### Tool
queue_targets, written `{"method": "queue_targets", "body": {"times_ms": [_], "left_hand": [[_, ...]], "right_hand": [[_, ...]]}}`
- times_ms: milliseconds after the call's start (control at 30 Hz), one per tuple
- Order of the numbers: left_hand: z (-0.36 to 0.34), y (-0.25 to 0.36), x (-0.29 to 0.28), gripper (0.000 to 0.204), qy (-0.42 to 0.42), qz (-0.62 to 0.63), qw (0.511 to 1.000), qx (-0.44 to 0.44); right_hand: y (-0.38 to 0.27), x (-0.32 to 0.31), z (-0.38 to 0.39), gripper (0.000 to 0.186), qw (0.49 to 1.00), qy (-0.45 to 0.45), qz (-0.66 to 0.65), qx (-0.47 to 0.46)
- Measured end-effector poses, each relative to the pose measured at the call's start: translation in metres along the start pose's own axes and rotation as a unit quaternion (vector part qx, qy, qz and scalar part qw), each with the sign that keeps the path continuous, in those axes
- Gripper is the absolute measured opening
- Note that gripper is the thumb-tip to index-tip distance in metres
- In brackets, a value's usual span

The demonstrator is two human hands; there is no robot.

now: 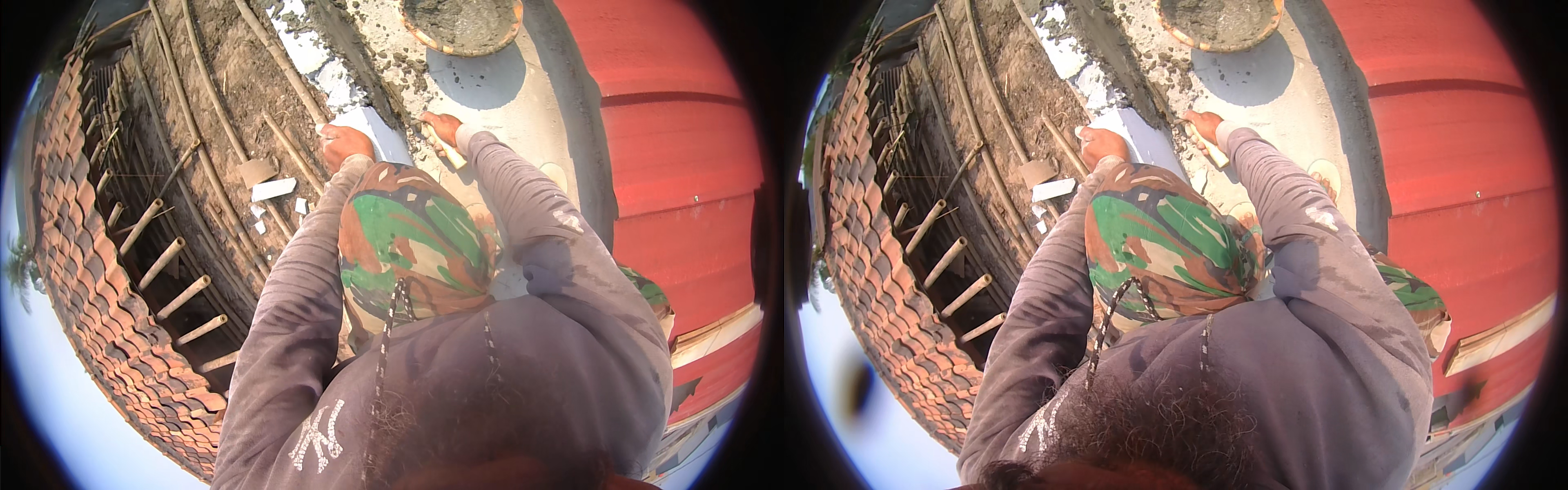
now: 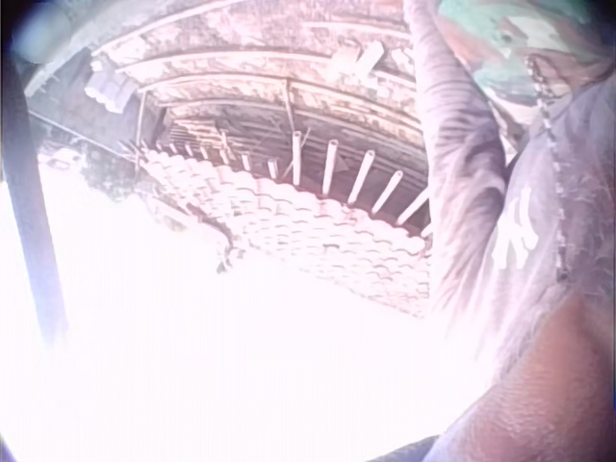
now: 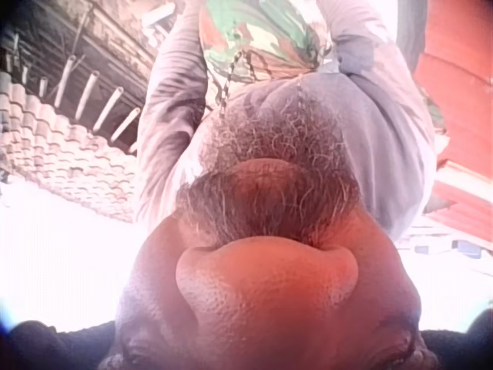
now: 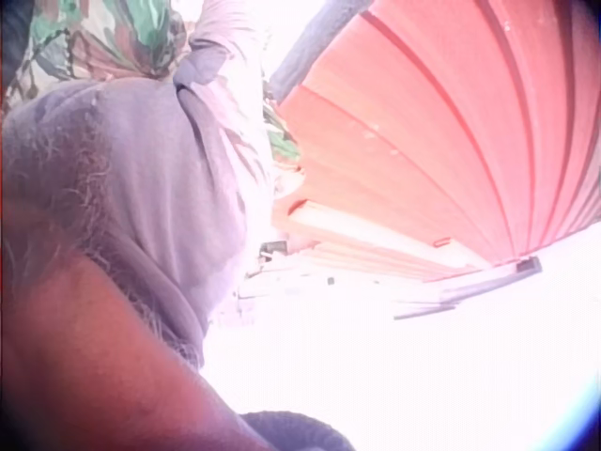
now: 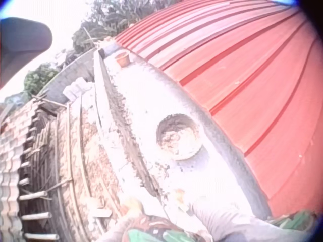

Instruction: The person applies cement along the edge of a roof using a trowel and smooths it over a white trim piece.

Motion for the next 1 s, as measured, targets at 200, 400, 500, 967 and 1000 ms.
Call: {"method": "queue_targets", "body": {"times_ms": [200,400,500,967,1000], "left_hand": [[-0.004,-0.009,0.0,0.074,0.016,-0.018,1.0,-0.008],[0.002,0.002,0.0,0.074,-0.007,-0.019,1.0,0.017],[-0.005,-0.001,-0.002,0.074,0.005,-0.022,0.999,0.036],[-0.003,-0.013,0.006,0.076,-0.022,-0.023,0.999,-0.036],[-0.008,-0.013,0.006,0.077,-0.023,-0.016,0.999,-0.027]], "right_hand": [[-0.018,0.032,0.032,0.042,0.995,-0.05,0.028,-0.086],[0.053,0.047,0.06,0.043,0.972,0.01,0.038,-0.234],[0.024,0.038,0.065,0.043,0.987,-0.002,-0.027,-0.159],[-0.004,0.005,0.003,0.051,0.994,-0.029,0.105,-0.003],[-0.004,0.006,0.004,0.05,0.995,-0.049,0.087,0.003]]}}
Point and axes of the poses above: each hand's wrist, its own z-axis away from the middle knuckle, its own x-axis out of the palm, y = z × x, the point moved 10 cm from there along -z, towards the middle knuckle, and after that the axes turned 11 degrees about z, right-handed, at the moved point
